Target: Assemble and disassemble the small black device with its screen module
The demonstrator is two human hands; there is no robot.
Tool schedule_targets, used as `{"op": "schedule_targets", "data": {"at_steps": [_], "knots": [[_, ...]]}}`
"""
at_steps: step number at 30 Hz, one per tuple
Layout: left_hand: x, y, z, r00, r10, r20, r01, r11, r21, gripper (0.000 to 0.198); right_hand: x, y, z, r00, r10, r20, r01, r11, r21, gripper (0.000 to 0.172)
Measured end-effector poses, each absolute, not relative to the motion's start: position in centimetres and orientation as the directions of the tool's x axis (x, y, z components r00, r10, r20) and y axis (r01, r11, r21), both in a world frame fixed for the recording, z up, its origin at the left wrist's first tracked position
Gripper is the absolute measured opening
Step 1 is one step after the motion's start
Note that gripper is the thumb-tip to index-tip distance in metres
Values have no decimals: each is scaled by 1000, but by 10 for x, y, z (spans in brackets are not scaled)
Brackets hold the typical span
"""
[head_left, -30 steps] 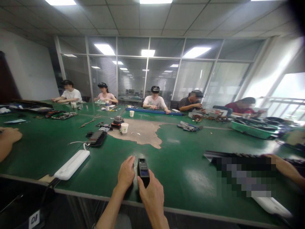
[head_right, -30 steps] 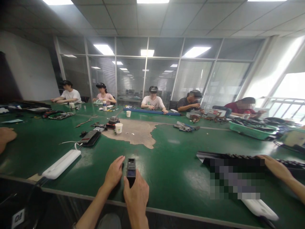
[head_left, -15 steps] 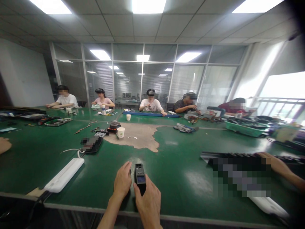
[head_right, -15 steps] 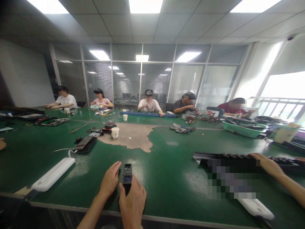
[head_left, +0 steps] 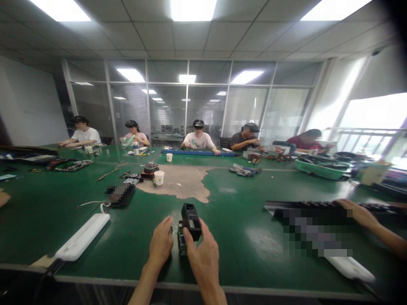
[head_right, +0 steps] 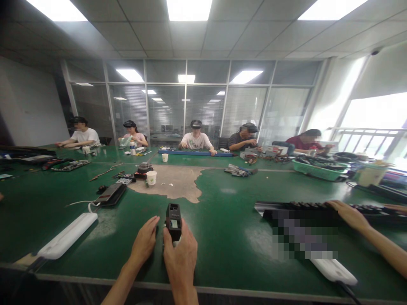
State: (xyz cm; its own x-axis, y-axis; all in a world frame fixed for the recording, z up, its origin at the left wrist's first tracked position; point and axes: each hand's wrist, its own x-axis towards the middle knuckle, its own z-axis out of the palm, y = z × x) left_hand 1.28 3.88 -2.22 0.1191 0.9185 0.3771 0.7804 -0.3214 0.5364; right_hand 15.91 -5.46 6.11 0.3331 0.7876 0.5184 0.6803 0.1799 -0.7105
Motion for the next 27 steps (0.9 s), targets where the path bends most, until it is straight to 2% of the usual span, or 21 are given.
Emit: {"op": "schedule_targets", "data": {"at_steps": [10,18,27], "knots": [[16,32,-11,108,919,379,785,-313,535,47,195,-57,12,368,756,542,808,29,-589,53],[16,33,-11,121,918,378,791,-319,522,48,196,-58,-1,361,762,537,868,-65,-491,54],[17,32,-11,105,910,401,775,-328,541,46,193,-60,-12,371,723,583,893,-105,-438,71]]}}
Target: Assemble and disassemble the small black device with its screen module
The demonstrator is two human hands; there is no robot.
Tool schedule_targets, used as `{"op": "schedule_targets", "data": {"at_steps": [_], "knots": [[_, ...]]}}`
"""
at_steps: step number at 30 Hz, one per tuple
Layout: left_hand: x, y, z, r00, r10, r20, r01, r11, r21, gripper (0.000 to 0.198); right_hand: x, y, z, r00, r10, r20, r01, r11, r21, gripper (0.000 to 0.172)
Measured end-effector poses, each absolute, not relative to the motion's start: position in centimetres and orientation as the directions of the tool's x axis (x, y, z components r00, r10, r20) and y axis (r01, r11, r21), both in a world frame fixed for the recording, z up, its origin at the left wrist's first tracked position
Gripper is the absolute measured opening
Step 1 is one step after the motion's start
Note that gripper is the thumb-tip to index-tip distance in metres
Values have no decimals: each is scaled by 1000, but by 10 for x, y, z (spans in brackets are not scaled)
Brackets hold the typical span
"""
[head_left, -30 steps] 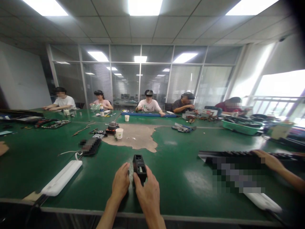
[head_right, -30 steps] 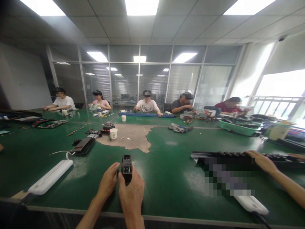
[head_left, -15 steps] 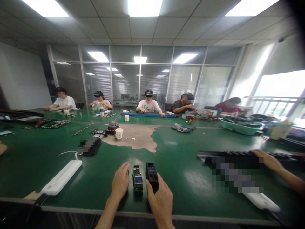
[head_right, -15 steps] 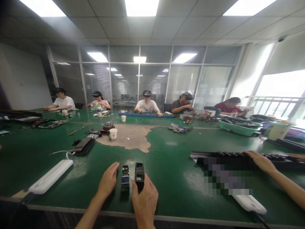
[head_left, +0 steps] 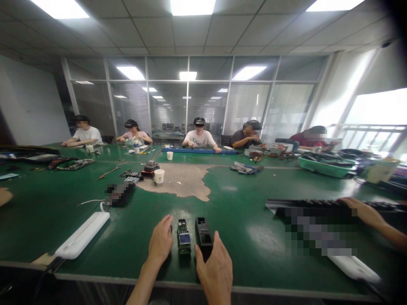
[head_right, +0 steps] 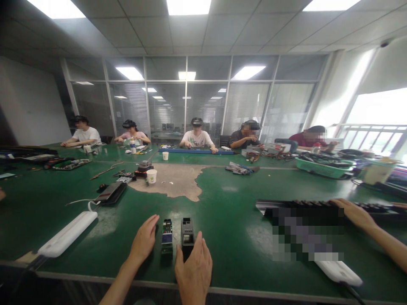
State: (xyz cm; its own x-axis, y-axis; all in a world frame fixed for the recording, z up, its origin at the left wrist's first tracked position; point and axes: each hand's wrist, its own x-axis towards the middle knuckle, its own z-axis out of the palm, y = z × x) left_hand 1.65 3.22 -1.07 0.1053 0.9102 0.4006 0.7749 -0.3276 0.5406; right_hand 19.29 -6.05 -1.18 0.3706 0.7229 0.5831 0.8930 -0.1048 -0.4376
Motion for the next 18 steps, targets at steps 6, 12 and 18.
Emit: {"op": "schedule_targets", "data": {"at_steps": [6,12,18], "knots": [[16,37,-15,112,915,389,782,-322,533,46,195,-61,-12,374,738,561,883,-99,-459,67],[16,36,-16,112,912,396,786,-325,526,47,195,-61,-12,379,737,560,880,-101,-464,64],[17,34,-12,112,907,405,779,-333,530,46,197,-64,-9,368,753,545,874,-80,-480,56]]}}
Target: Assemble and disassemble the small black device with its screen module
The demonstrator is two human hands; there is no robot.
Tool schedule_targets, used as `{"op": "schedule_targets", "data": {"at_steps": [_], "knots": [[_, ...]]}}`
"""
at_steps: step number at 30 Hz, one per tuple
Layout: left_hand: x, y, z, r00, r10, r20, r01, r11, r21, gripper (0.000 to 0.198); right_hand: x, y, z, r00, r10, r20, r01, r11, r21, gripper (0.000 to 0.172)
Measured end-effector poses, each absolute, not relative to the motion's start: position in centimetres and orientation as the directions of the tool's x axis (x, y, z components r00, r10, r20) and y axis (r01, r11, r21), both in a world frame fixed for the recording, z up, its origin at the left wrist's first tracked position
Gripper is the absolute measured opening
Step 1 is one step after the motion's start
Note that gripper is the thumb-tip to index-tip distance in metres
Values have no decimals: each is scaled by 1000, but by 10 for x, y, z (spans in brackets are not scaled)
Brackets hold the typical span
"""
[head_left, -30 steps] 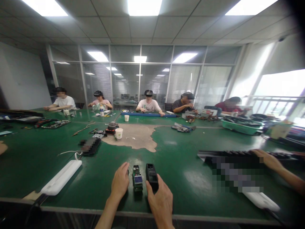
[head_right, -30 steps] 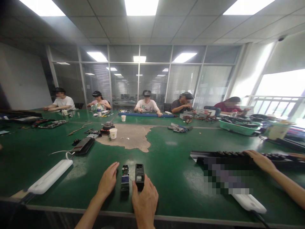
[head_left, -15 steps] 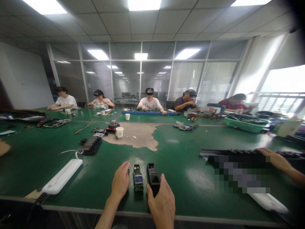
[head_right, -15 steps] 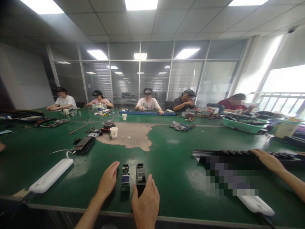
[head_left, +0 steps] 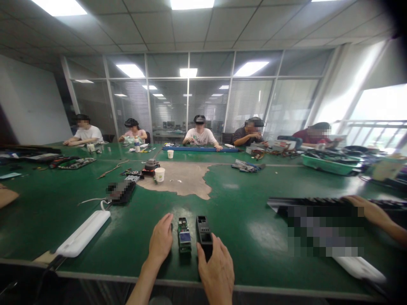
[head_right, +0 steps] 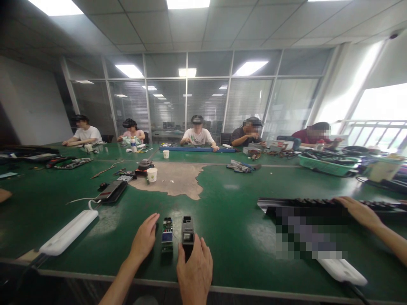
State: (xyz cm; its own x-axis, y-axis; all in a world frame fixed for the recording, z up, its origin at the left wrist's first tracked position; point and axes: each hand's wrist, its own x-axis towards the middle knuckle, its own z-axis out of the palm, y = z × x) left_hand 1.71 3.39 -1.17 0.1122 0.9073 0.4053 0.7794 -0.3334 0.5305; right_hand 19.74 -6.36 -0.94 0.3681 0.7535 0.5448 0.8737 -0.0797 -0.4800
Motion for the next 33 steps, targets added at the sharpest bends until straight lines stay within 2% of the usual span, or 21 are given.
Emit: {"op": "schedule_targets", "data": {"at_steps": [4,9,12,18,27,33], "knots": [[16,33,-12,115,906,407,771,-341,539,46,200,-64,-2,395,778,488,816,-53,-576,53],[15,32,-12,103,901,421,773,-339,536,45,196,-67,17,470,811,347,644,-46,-764,54],[15,32,-12,101,900,424,765,-343,545,45,186,-68,29,479,828,293,577,-46,-815,55],[14,33,-13,90,905,416,750,-336,570,45,158,-60,42,398,844,360,647,20,-762,55],[13,31,-8,96,915,391,750,-325,576,46,138,-56,39,274,861,428,836,7,-549,45],[13,29,-6,88,915,394,746,-323,583,46,141,-60,20,254,864,435,842,24,-539,45]]}}
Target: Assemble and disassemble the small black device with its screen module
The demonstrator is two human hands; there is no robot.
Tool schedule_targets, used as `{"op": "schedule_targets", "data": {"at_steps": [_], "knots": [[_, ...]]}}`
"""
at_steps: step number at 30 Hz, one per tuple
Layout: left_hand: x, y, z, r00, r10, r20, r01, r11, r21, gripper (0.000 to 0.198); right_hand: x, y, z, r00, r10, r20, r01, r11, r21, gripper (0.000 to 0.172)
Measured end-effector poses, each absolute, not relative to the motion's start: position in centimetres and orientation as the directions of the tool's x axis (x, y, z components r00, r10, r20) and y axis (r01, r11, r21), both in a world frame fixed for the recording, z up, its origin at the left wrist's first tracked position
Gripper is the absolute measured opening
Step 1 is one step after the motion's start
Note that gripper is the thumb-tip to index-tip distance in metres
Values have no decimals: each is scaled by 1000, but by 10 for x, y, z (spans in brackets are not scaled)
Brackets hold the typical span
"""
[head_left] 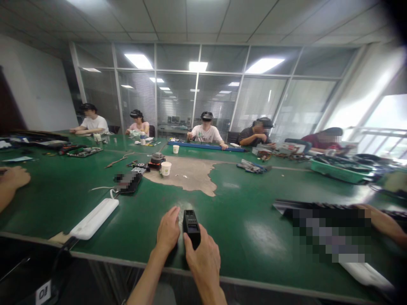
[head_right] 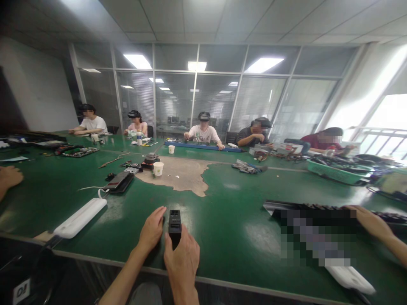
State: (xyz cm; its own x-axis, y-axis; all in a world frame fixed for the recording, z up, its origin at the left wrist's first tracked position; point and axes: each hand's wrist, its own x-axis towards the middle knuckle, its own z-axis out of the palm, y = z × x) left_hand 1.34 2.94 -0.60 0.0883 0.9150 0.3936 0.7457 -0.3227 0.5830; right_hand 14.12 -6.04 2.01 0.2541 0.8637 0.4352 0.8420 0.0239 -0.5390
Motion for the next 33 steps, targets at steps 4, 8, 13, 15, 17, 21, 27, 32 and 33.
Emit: {"op": "schedule_targets", "data": {"at_steps": [4,8,13,15,17,21,27,32,33], "knots": [[14,29,-6,85,912,401,744,-326,583,47,143,-60,4,233,824,516,859,74,-506,51],[12,29,-7,82,908,411,735,-333,590,48,142,-63,-5,224,781,583,876,101,-471,66],[11,30,-8,73,915,396,747,-314,586,48,144,-66,-8,225,792,568,866,105,-489,68],[11,30,-8,71,913,401,745,-315,587,48,145,-66,-8,230,801,552,857,102,-504,66],[11,29,-7,69,907,415,730,-329,598,47,145,-65,-6,243,810,533,848,89,-522,63],[11,29,-5,61,902,428,698,-345,628,45,145,-65,-2,259,824,504,825,83,-559,58],[12,31,-6,54,900,433,703,-342,624,45,148,-67,0,250,830,498,806,107,-583,50],[12,35,-8,32,904,425,697,-325,639,44,147,-64,0,278,828,487,813,68,-579,59],[12,35,-8,33,904,427,694,-329,641,44,147,-64,1,283,828,483,812,61,-580,60]]}}
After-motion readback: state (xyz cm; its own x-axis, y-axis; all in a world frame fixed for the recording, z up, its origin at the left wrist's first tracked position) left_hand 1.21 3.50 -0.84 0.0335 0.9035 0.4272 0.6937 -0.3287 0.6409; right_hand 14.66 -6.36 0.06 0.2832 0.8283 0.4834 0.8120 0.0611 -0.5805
